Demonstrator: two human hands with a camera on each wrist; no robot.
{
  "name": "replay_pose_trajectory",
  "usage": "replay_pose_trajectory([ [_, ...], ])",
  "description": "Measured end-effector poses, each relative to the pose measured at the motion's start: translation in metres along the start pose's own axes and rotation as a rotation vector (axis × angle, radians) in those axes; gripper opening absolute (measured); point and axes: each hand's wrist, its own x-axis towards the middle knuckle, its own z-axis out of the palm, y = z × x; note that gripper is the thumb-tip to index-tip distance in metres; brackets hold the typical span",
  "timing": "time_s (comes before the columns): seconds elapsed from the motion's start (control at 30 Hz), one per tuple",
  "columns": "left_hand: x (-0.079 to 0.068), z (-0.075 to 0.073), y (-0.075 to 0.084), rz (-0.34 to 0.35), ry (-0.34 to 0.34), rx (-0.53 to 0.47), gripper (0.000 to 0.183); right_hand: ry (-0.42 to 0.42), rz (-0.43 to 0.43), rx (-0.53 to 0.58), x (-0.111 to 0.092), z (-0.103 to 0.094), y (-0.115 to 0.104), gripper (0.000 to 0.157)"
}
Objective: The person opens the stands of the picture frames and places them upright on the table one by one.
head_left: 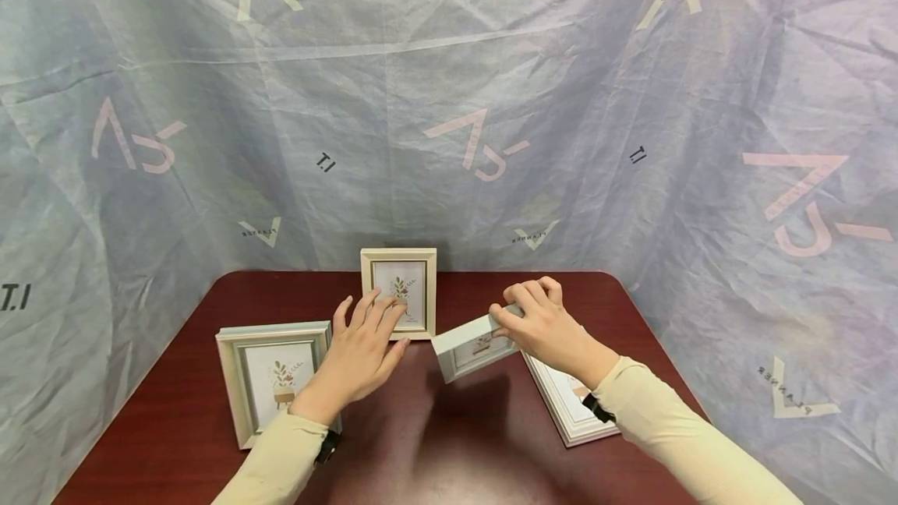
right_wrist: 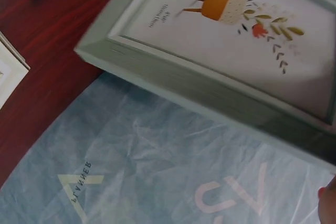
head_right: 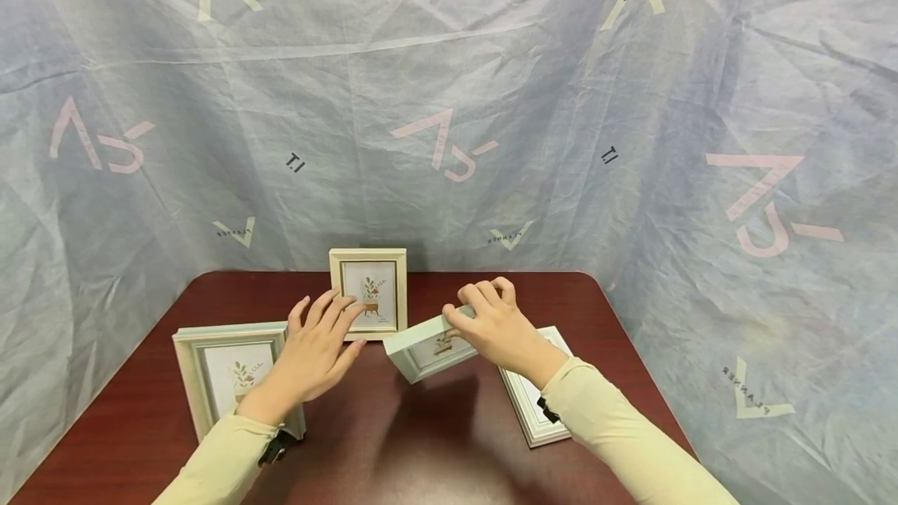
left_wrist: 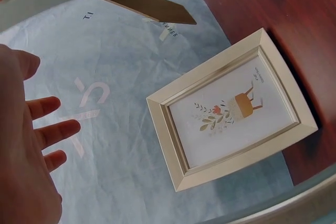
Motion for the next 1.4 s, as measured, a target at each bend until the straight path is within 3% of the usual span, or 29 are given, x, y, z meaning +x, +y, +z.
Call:
replay_pose_trajectory([
  [0.23, 0.000, 0.005, 0.007, -0.037, 0.025, -0.063, 0.047, -0.018, 0.131, 0.035, 0.003, 0.001, -0.003, 0.043],
  [0.47, 0.000, 0.013, 0.019, -0.049, 0.090, -0.125, 0.071, -0.017, 0.231, 0.074, 0.007, 0.003, -0.006, 0.046],
  [0.6, 0.000, 0.019, 0.028, -0.068, 0.111, -0.141, 0.071, -0.025, 0.282, 0.079, 0.009, 0.003, -0.009, 0.046],
  [0.83, 0.000, 0.031, 0.041, -0.084, 0.119, -0.088, 0.074, -0.013, 0.345, 0.097, 0.012, 0.004, -0.012, 0.047],
  [1.23, 0.000, 0.047, 0.053, -0.098, 0.232, -0.011, 0.077, -0.053, 0.393, 0.124, 0.014, 0.008, -0.019, 0.049],
  [1.4, -0.004, 0.056, 0.057, -0.118, 0.276, 0.022, 0.077, -0.068, 0.382, 0.117, 0.013, 0.013, -0.022, 0.032],
])
